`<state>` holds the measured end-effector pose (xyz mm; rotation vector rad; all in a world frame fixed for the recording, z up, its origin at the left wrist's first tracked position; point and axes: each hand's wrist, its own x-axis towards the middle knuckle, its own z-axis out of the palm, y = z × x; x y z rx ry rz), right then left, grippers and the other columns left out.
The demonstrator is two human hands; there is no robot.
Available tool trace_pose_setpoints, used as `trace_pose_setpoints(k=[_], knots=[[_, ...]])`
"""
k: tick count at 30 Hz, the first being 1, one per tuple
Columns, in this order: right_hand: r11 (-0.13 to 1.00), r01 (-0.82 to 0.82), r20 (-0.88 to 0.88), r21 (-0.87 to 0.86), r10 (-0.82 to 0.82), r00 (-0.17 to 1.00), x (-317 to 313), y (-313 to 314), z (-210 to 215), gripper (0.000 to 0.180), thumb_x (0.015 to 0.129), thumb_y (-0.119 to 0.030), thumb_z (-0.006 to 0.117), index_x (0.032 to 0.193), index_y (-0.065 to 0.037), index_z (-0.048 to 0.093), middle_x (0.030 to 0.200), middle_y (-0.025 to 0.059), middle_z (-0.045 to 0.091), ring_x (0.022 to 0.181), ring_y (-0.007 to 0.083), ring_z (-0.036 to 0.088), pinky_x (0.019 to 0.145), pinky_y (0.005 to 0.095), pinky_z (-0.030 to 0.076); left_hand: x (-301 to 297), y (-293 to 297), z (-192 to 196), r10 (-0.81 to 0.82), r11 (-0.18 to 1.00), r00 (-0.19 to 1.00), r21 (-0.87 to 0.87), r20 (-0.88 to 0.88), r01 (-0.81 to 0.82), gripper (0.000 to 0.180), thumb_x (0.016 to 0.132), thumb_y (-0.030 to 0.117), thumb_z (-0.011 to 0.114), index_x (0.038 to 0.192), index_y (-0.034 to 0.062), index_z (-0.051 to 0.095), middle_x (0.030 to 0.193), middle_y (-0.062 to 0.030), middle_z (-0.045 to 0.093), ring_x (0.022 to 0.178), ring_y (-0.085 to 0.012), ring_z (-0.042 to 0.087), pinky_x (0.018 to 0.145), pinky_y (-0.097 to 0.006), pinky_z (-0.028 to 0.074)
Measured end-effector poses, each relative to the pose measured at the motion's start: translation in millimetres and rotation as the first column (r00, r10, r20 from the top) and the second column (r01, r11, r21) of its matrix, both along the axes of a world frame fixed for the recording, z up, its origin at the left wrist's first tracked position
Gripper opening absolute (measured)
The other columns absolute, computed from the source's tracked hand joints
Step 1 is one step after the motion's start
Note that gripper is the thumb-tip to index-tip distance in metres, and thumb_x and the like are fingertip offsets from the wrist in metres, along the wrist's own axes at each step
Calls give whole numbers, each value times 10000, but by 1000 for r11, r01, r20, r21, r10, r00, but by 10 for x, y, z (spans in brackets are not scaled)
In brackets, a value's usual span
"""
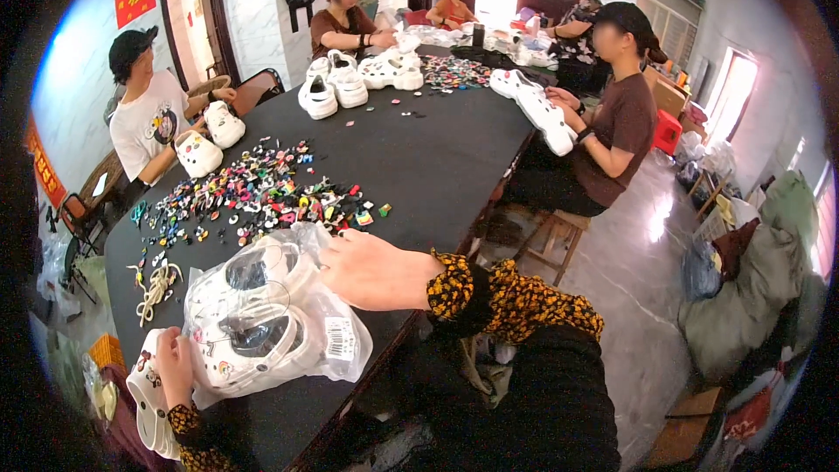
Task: Manually attach decorative charms to white clog shoes as part of a manufacturing assembly line.
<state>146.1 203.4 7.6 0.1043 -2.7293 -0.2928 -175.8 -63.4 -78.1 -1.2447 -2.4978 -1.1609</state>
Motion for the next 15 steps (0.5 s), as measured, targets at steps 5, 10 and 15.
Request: trace_pose_setpoints(k=[5, 10, 15], knots=[[993, 41, 85, 113, -51, 995, -43, 18, -92, 104, 770, -169, 580, 723, -87, 537, 813, 44, 522, 817, 201, 523, 734, 323, 410, 23, 11, -6, 9, 1000, 995, -23, 98, -7, 264, 881, 139, 553, 1080, -33, 563, 1004, -154, 596, 894, -259, 563, 821, -342, 440], [977, 155, 92, 145, -169, 981, -58, 154, -163, 177, 793, -235, 605, 731, -82, 544, 821, 44, 546, 815, 205, 541, 718, 313, 411, 9, 40, -46, -3, 1000, 985, -24, 173, 7, 289, 919, 184, 523, 1106, -32, 567, 979, -156, 623, 860, -234, 579, 800, -334, 450], [936, -59, 36, -347, 76, 996, -78, 141, -96, 330, 761, -313, 678, 750, 3, 585, 755, 176, 611, 730, 367, 604, 663, 447, 482, -11, 22, -64, -23, 999, 994, -47, 109, 28, 287, 923, 185, 501, 1091, -35, 577, 967, -162, 630, 857, -244, 584, 794, -328, 448]])
